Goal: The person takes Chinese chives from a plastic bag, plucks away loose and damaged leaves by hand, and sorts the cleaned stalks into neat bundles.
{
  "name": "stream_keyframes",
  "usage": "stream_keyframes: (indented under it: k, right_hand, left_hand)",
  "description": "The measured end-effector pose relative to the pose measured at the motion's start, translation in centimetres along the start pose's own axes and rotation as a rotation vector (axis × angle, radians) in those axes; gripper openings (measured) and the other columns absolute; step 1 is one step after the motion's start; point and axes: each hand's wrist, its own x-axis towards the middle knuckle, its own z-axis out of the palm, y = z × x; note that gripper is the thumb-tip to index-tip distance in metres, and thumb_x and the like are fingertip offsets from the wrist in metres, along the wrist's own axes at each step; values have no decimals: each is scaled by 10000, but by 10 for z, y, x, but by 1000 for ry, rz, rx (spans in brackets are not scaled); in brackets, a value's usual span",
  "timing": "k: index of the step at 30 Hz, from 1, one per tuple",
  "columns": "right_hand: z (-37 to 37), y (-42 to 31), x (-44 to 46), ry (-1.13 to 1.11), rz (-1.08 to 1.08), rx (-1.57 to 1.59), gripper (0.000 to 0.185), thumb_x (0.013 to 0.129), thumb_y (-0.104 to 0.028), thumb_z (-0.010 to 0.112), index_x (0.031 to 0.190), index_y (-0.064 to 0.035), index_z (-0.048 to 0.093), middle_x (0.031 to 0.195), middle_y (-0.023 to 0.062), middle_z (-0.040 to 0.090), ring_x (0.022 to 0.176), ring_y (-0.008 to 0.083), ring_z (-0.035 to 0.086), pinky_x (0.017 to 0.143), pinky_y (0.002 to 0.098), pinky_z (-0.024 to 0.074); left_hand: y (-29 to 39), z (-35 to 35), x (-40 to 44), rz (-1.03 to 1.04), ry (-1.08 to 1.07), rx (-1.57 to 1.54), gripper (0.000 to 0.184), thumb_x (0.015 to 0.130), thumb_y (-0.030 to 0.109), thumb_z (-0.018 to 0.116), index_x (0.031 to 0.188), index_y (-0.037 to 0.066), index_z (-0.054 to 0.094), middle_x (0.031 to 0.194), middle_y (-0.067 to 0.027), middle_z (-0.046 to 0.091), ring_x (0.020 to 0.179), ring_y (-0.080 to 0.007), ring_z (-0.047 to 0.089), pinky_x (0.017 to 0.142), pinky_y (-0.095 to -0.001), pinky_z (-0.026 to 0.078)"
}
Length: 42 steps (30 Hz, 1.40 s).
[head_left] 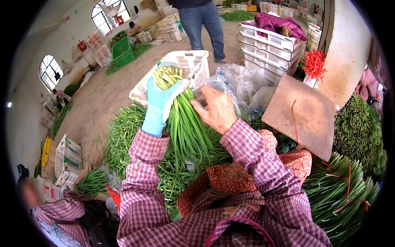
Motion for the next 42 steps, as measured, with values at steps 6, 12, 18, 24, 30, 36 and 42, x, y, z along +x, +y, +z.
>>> stream_keyframes:
  k: [6, 12, 18, 24, 30, 36, 42]
  right_hand:
    - [-7, 2, -3, -26, -57, -116, 201, 808, -208, 616, 830, -24, 537, 768, 153, 625, 674, 356, 620, 603, 452, 487]
    - [-6, 22, -23, 14, -25, -73, 151, 805, -171, 586, 818, -30, 533, 762, 153, 610, 645, 367, 601, 579, 457, 475]
    - [-14, 85, -99, -472, 261, -398, 220, 846, -299, 638, 897, -86, 612, 788, 97, 650, 636, 262, 645, 608, 392, 548]
    - [-125, 130, -105, -91, 265, -282, 257, 874, -212, 613, 1039, -17, 648, 850, 159, 684, 715, 237, 679, 648, 320, 531]
    - [-177, 64, -125, -40, 669, 130, 172, 889, -73, 591, 1030, 9, 644, 762, 41, 657, 673, 84, 598, 631, 236, 492]
    - [-173, 35, -148, -168, 671, 229, 156, 887, -100, 626, 970, 33, 628, 757, 78, 668, 639, 106, 611, 590, 247, 504]
    - [-170, 21, -138, -346, 569, -2, 151, 862, -126, 639, 897, 21, 631, 706, 121, 650, 597, 180, 628, 570, 306, 491]
  left_hand:
    - [-7, 2, -3, -6, -39, 83, 304, 743, -1, 692, 1019, 30, 569, 902, -36, 614, 819, -104, 594, 738, -235, 487]
    - [-19, 10, 1, 161, -70, 212, 269, 740, 3, 692, 980, 43, 578, 888, -26, 630, 803, -97, 609, 723, -232, 504]
    - [-23, 58, -22, 705, -221, 924, 298, 677, 119, 701, 957, 142, 605, 797, -5, 628, 716, -157, 628, 633, -291, 526]
    - [-58, 146, -99, 779, -742, 967, 172, 784, 181, 559, 953, 179, 586, 844, -23, 515, 836, -194, 543, 700, -361, 459]
    - [-92, 231, -199, 758, -1152, 824, 156, 854, 203, 506, 981, 175, 592, 902, -43, 582, 888, -215, 577, 772, -366, 458]
    - [-105, 257, -256, 798, -1327, 861, 127, 863, 223, 513, 907, 168, 619, 805, -9, 596, 822, -189, 596, 789, -319, 394]
    - [-126, 260, -277, 883, -1434, 900, 86, 833, 229, 528, 840, 189, 604, 721, 33, 565, 749, -160, 583, 731, -299, 380]
